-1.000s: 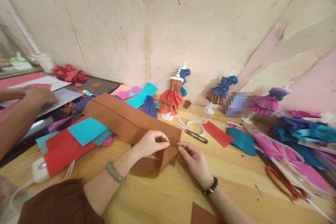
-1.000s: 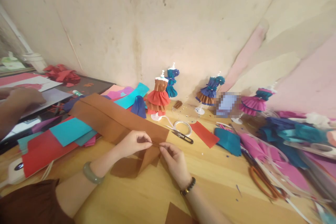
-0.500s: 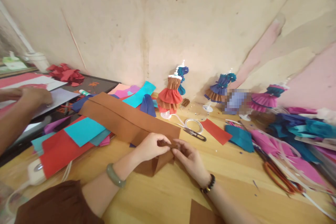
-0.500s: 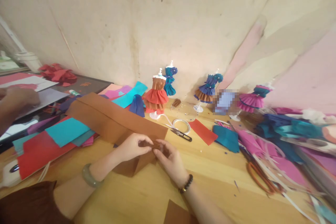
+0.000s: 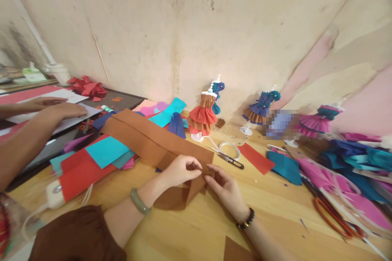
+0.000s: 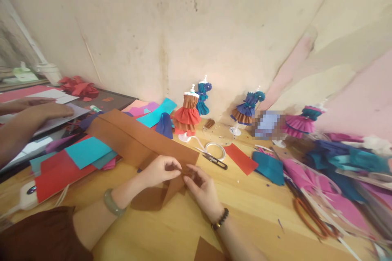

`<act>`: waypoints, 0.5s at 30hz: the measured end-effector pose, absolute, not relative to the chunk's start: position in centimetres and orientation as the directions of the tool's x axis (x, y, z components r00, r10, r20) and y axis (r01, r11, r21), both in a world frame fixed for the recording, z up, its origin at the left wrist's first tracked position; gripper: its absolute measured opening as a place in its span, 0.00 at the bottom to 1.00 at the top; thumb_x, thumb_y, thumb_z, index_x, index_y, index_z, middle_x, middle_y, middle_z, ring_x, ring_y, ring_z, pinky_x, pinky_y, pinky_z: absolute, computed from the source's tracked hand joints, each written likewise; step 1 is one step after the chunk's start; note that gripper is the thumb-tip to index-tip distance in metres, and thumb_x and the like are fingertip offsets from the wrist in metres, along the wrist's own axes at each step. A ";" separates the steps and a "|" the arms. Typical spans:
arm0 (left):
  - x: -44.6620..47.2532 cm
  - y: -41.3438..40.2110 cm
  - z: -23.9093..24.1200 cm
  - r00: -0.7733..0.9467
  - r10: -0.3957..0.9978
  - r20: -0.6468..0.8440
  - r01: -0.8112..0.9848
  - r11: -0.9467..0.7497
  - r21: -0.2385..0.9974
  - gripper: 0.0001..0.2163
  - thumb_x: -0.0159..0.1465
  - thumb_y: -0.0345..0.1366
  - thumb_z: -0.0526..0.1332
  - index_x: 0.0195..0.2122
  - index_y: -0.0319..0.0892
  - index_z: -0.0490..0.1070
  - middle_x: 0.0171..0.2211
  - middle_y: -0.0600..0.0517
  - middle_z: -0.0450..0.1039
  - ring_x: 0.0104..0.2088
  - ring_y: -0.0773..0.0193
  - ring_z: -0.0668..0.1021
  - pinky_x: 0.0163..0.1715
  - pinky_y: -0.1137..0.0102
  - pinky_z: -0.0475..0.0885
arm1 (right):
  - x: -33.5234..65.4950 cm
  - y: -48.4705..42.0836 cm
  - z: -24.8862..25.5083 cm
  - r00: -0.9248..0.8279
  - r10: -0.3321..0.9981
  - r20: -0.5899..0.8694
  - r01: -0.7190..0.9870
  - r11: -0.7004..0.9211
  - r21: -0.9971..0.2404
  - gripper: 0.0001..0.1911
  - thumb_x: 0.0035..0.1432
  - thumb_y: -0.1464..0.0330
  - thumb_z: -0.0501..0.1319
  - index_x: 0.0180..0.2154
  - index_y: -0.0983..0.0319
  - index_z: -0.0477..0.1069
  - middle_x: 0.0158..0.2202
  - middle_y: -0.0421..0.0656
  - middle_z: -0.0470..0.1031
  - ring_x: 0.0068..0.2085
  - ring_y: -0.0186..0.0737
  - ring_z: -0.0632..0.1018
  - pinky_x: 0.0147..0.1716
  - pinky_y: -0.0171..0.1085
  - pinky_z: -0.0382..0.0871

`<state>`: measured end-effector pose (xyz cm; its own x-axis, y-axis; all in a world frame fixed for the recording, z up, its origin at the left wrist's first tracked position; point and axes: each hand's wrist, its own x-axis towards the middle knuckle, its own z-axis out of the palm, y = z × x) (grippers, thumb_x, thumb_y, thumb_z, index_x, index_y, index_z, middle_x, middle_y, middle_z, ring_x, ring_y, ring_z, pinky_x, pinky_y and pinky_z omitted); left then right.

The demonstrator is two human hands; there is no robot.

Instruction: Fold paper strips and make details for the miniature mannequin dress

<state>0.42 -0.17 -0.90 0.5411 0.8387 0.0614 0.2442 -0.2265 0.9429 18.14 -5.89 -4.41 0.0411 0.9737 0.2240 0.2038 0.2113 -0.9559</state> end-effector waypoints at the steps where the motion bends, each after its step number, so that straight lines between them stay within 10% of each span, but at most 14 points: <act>1: 0.5 -0.3 -0.9 0.545 0.836 0.062 0.240 -0.227 0.944 0.07 0.53 0.34 0.61 0.32 0.36 0.74 0.29 0.49 0.76 0.29 0.64 0.76 0.30 0.73 0.68 | 18.1 -5.9 -4.4 0.037 0.972 0.233 0.211 0.220 -0.952 0.17 0.50 0.62 0.64 0.43 0.60 0.73 0.41 0.46 0.76 0.42 0.45 0.75 0.43 0.42 0.70; 15: 0.1 0.2 -1.0 0.570 0.821 0.037 0.207 -0.186 0.960 0.08 0.53 0.35 0.62 0.32 0.36 0.74 0.27 0.50 0.75 0.28 0.66 0.74 0.30 0.73 0.67 | 17.9 -5.9 -4.1 0.106 0.977 0.186 0.148 0.169 -0.974 0.13 0.49 0.59 0.64 0.31 0.63 0.74 0.30 0.45 0.77 0.31 0.40 0.75 0.32 0.37 0.70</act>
<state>0.13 0.19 -1.04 0.5700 0.8208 0.0366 0.2069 -0.1865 0.9604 17.90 -5.95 -4.05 0.1060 0.9768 0.1860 0.1477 0.1695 -0.9744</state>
